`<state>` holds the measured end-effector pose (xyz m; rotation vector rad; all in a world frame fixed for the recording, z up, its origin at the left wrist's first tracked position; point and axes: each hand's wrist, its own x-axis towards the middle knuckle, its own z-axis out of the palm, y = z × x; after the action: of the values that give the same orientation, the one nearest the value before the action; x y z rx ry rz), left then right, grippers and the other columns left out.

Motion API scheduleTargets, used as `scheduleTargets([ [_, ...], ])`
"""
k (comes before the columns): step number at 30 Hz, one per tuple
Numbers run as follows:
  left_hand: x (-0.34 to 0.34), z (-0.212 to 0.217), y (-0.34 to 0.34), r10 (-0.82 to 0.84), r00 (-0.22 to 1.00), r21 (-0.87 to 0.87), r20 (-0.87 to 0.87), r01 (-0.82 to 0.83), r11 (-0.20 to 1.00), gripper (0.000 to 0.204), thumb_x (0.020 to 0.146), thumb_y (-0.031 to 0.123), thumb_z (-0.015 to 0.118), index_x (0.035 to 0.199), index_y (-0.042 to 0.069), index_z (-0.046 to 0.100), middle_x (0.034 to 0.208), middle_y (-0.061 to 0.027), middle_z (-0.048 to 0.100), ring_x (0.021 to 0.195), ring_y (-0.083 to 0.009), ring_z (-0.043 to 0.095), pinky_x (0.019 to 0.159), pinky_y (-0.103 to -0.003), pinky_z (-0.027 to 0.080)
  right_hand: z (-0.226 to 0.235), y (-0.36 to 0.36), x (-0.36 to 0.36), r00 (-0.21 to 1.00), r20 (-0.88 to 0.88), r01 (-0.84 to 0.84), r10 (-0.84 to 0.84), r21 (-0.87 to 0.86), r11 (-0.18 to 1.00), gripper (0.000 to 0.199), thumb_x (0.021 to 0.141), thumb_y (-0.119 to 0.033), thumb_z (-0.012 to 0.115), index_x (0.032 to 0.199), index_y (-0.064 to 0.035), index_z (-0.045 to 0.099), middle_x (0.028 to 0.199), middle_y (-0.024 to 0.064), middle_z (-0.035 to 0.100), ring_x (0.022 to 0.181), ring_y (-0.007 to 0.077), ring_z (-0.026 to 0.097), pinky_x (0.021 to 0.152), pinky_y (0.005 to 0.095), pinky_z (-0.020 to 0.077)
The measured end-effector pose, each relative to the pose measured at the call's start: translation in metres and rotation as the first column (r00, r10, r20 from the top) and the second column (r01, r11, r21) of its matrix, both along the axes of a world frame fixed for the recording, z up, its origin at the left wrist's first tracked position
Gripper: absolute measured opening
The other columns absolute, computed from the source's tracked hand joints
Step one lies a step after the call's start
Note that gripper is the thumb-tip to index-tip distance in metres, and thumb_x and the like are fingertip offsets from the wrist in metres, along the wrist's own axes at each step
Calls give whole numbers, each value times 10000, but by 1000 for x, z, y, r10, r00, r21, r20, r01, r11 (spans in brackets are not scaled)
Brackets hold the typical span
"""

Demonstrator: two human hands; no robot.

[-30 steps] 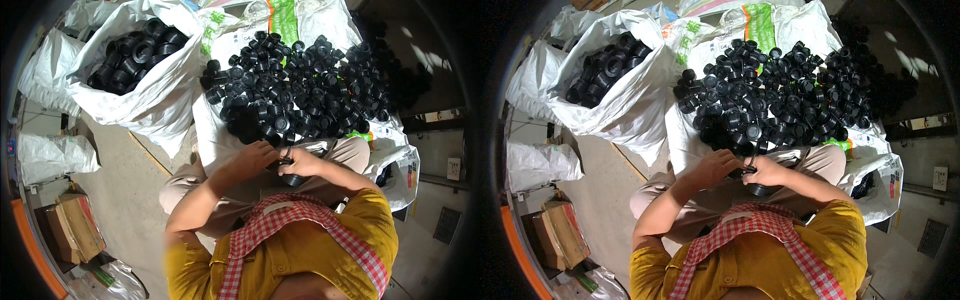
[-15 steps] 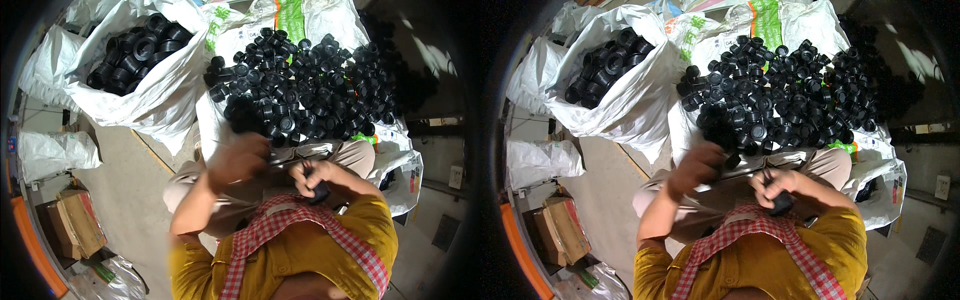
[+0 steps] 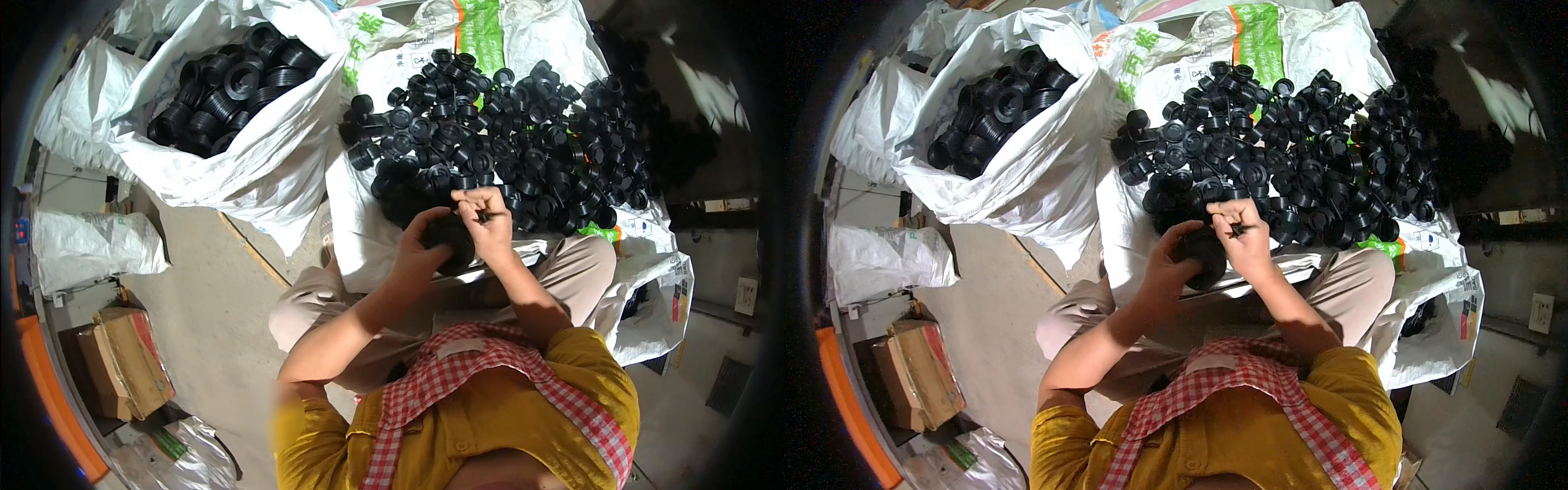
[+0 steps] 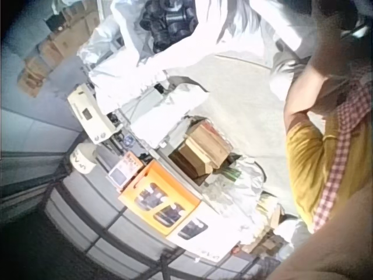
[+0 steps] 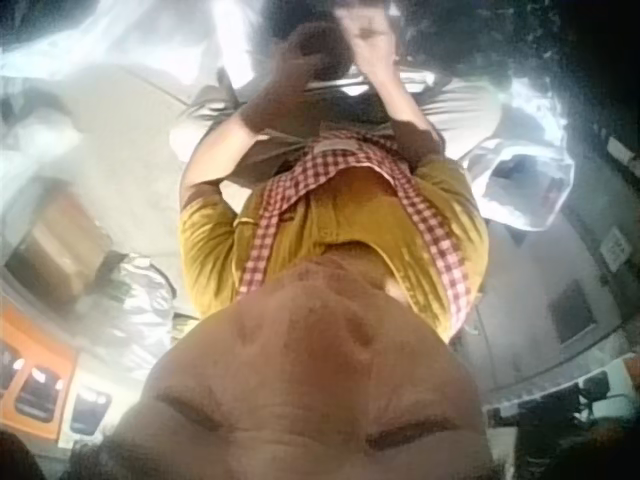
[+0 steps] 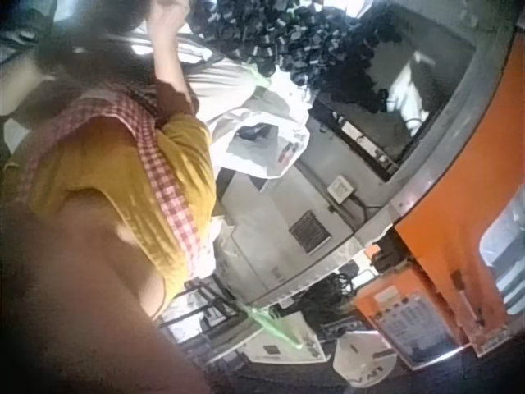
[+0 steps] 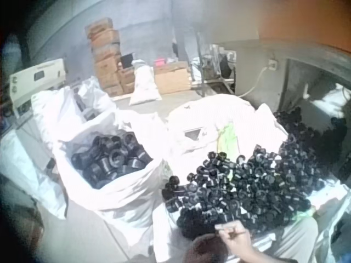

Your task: The person sits on the floor and repeatedly picks up black plastic caps and threaded bases, then presses them together to form assembled units. The assembled parts are placed into a white sack beside the work area.

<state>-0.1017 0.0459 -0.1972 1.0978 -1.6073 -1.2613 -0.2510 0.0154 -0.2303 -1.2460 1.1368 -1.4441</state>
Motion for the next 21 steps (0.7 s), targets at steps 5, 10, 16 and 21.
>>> scheduleTargets([
  [5,24,65,-12,238,889,-694,391,115,710,549,611,-17,645,1155,54,619,929,-112,515,837,-279,508,770,-431,439,-76,-54,-23,897,55,419,-438,205,884,62,906,-28,564,956,4,581,863,96,666,691,98,621,625,250,489],
  [10,113,165,-79,848,524,-985,82,-89,150,432,716,160,654,1136,58,637,1150,-160,572,1022,-261,491,873,-374,434,-79,-73,-10,665,-733,264,142,409,874,605,782,-496,687,1145,-17,612,1075,218,650,1048,356,608,880,433,471],
  [16,101,173,-84,695,679,-891,238,-132,434,617,713,155,648,1307,93,495,1311,-225,476,1262,-375,391,1043,-457,324,-103,-78,-26,662,-676,249,322,604,757,663,701,-529,705,1038,40,657,1080,251,638,1042,365,609,891,404,472],
  [21,35,33,-29,205,979,147,18,-205,968,431,818,91,665,1217,-21,548,1152,-145,602,998,-205,600,823,-306,489,-59,-27,-30,945,-318,213,-82,404,890,387,780,-271,743,978,40,624,873,112,686,781,175,632,738,298,481],
])
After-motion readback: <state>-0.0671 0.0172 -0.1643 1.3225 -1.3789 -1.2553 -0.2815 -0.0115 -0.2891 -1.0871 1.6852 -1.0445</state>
